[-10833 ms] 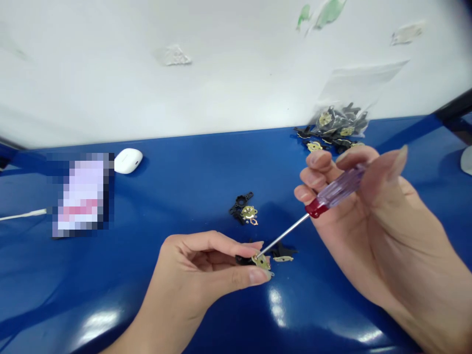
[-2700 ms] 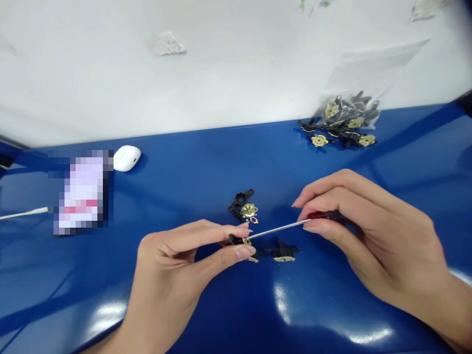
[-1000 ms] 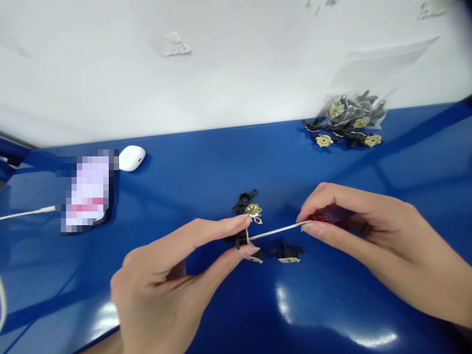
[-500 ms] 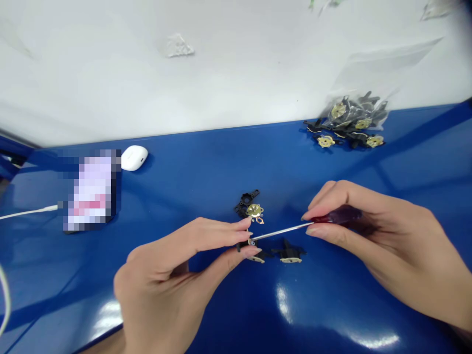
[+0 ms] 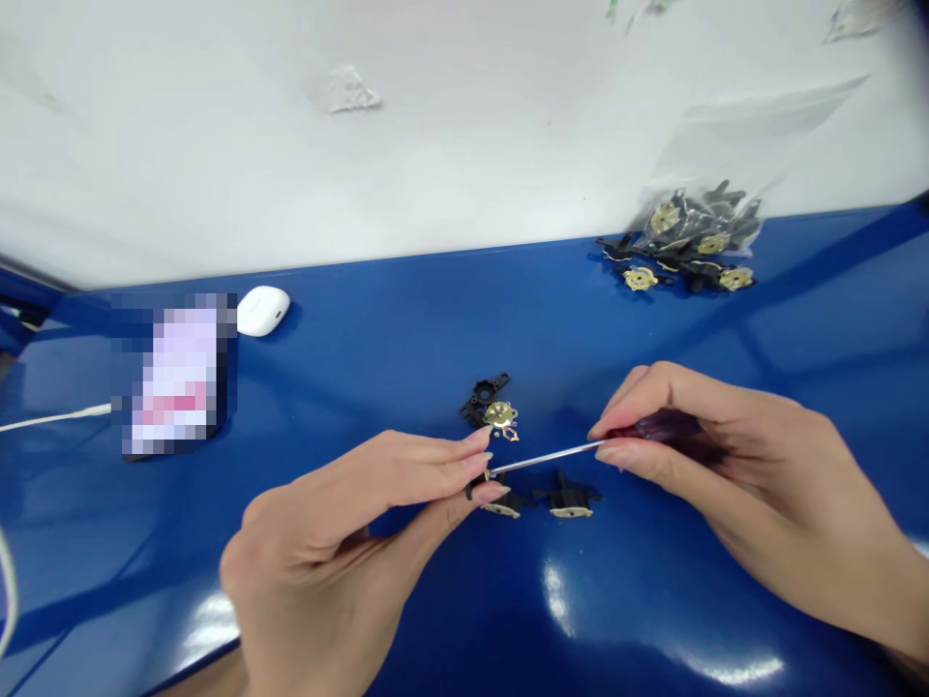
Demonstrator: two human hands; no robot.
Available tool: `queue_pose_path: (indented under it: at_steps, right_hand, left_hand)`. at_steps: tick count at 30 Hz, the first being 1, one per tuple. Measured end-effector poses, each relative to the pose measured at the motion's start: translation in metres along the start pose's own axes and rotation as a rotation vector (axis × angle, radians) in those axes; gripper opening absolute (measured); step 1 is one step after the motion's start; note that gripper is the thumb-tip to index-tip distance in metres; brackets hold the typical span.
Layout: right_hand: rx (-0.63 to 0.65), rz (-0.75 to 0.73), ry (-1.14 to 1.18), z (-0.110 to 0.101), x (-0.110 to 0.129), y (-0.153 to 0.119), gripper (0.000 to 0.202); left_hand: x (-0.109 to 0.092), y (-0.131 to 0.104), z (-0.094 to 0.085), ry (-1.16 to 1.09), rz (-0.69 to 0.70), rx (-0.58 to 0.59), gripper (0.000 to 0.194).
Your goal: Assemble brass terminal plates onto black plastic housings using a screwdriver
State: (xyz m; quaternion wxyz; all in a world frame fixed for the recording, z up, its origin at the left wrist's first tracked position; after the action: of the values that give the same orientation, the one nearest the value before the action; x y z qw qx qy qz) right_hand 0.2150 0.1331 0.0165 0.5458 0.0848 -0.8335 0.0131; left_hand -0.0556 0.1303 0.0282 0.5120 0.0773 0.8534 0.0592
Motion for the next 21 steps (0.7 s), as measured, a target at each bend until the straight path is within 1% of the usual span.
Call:
queue_pose_path:
  at_steps: [4, 7, 12, 15, 21]
  right_hand:
    - [0.01, 0.066, 0.004, -0.0004, -0.0027, -0.001, 0.033]
    - [0.002, 0.053, 0.003, -0.0021, -0.0011, -0.0017, 0.029]
    - [-0.008, 0.041, 0.014, -0.003, 0.0002, -0.0006, 0.028]
    - [-0.014, 0.009, -0.02, -0.0031, 0.0021, 0.0013, 0.03]
    - [-0.007, -0.051, -0.091, -0.0035, 0.0072, 0.0033, 0.031]
  left_hand:
    - [-0.0014, 0.0016, 0.001, -0.008, 0.048, -0.01, 0.041]
    - [-0.002, 0.0029, 0.0016, -0.004, 0.041, 0.001, 0.041]
    - [-0.0014, 0.0053, 0.0028, 0.024, -0.006, 0.021, 0.03]
    - [-0.0002, 0.0055, 0.0036, 0.008, -0.024, 0.027, 0.026]
    - [-0.0012, 0.0048, 0.0038, -0.017, 0.001, 0.024, 0.025]
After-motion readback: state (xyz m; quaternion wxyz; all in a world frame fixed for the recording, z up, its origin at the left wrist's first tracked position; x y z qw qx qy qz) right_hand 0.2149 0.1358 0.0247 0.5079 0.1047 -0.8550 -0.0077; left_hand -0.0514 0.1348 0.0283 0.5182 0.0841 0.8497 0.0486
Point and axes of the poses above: each hand's wrist, its own y-axis towards the middle knuckle, its own z-axis out of the palm, x = y × z, the point moved 6 cm from there along y, towards the middle knuckle, and after that the axes turned 5 degrees about y, right-handed, at the moved point
